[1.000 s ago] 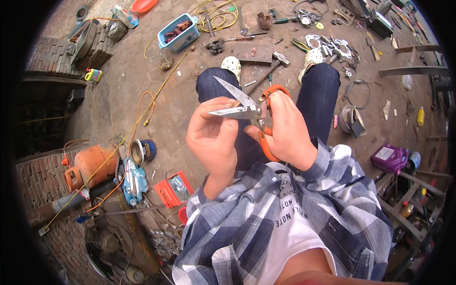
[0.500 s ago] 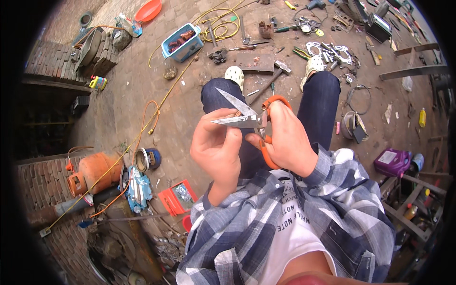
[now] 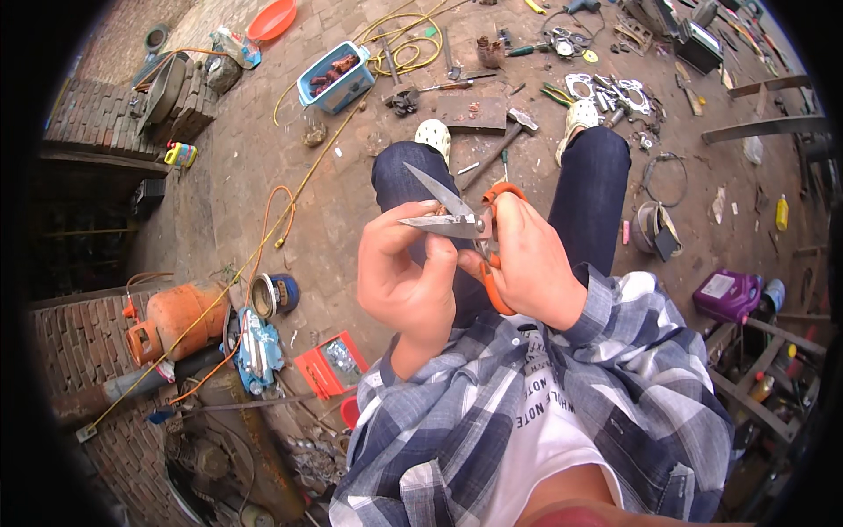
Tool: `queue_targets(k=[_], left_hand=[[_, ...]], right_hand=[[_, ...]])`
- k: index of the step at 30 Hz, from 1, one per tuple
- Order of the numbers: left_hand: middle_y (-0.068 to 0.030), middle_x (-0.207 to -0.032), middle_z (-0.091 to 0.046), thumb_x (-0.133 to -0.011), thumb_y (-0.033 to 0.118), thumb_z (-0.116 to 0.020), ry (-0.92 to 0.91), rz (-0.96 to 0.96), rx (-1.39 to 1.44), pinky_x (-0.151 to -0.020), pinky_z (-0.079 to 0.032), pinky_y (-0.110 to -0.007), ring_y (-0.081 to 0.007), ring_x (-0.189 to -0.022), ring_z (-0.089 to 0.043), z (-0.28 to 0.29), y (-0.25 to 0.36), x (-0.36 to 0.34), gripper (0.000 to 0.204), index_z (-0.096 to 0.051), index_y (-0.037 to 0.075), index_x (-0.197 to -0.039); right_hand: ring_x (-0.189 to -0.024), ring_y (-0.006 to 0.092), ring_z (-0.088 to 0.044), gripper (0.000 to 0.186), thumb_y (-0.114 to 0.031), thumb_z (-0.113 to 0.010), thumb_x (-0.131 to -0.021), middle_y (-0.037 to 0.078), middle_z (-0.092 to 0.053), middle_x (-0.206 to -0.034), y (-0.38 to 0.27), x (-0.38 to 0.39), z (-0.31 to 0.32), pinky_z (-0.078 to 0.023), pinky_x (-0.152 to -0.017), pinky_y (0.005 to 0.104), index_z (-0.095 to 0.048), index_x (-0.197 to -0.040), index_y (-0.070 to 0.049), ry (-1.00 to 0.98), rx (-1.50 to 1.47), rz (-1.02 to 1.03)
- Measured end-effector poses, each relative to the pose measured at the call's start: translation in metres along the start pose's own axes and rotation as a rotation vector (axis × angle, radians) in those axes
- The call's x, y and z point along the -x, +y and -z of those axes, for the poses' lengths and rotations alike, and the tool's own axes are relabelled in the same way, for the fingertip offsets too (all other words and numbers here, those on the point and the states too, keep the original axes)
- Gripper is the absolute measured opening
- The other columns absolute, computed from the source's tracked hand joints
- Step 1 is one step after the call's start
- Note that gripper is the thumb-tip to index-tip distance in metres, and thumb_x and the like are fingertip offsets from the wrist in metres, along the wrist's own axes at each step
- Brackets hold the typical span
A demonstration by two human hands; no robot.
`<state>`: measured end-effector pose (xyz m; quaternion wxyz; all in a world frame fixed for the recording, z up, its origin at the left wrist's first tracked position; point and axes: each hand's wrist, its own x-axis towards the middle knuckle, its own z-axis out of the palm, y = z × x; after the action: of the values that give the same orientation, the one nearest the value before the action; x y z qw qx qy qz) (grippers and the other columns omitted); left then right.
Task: The person sits on the floor and uses orange-handled shears to cut small copper-colored metal rings into smaller pieces. The person picks up rings from a pile on the floor, cuts them, and places the cut pieces back down.
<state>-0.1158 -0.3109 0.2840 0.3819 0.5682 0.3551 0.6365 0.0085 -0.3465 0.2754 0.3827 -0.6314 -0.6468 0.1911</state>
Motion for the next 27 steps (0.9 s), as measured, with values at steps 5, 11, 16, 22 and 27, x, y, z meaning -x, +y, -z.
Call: queue_targets(k=[5, 11, 16, 22, 27], left_hand=[[-0.0131, -0.097, -0.059, -0.079, -0.008, -0.055, -0.009, -0.031, -0.052, -0.076, -0.047, -0.026, -0.0143, -0.083, -0.058, 0.001, -0.006, -0.001, 0.009, -0.054, -0.006, -0.088], [-0.0129, -0.098, -0.059, -0.08, -0.006, -0.056, 0.038, 0.013, -0.027, -0.077, -0.046, -0.025, -0.0137, -0.083, -0.057, -0.007, -0.002, 0.0, 0.008, -0.055, -0.006, -0.089], [-0.0131, -0.099, -0.059, -0.083, -0.003, -0.057, 0.09, 0.078, 0.051, -0.077, -0.047, -0.025, -0.0138, -0.084, -0.058, -0.01, 0.001, 0.001, 0.008, -0.055, -0.005, -0.09], [-0.0145, -0.097, -0.062, -0.086, -0.001, -0.054, 0.039, 0.141, 0.304, -0.075, -0.051, -0.029, -0.0174, -0.081, -0.061, -0.009, -0.005, -0.007, 0.008, -0.055, -0.002, -0.093], [-0.0148, -0.095, -0.063, -0.086, -0.001, -0.054, 0.006, 0.174, 0.309, -0.075, -0.051, -0.029, -0.0178, -0.079, -0.062, -0.007, -0.005, -0.005, 0.009, -0.055, -0.002, -0.095]], right_hand=[[-0.074, 0.035, -0.055, 0.047, -0.031, -0.073, -0.07, 0.016, -0.053, -0.079, -0.001, 0.001, -0.002, -0.045, -0.062, 0.0408, -0.044, -0.09, 0.0, 0.002, -0.021, -0.028], [-0.073, 0.0344, -0.057, 0.048, -0.033, -0.073, -0.071, 0.015, -0.055, -0.076, 0.001, 0.001, -0.005, -0.046, -0.062, 0.0412, -0.045, -0.091, 0.0, -0.06, -0.047, -0.124], [-0.075, 0.0337, -0.058, 0.046, -0.032, -0.073, -0.071, 0.014, -0.056, -0.077, -0.01, -0.005, 0.003, -0.046, -0.062, 0.0409, -0.045, -0.093, -0.002, -0.147, -0.138, -0.177], [-0.07, 0.0356, -0.054, 0.039, -0.023, -0.068, -0.076, 0.014, -0.053, -0.077, 0.001, -0.004, 0.007, -0.043, -0.061, 0.0394, -0.043, -0.096, -0.002, -0.04, -0.318, -0.137], [-0.066, 0.0221, -0.051, 0.039, -0.025, -0.066, -0.08, 0.011, -0.051, -0.076, 0.009, -0.004, 0.004, -0.042, -0.059, 0.0321, -0.044, -0.101, -0.001, -0.041, -0.494, -0.122]])
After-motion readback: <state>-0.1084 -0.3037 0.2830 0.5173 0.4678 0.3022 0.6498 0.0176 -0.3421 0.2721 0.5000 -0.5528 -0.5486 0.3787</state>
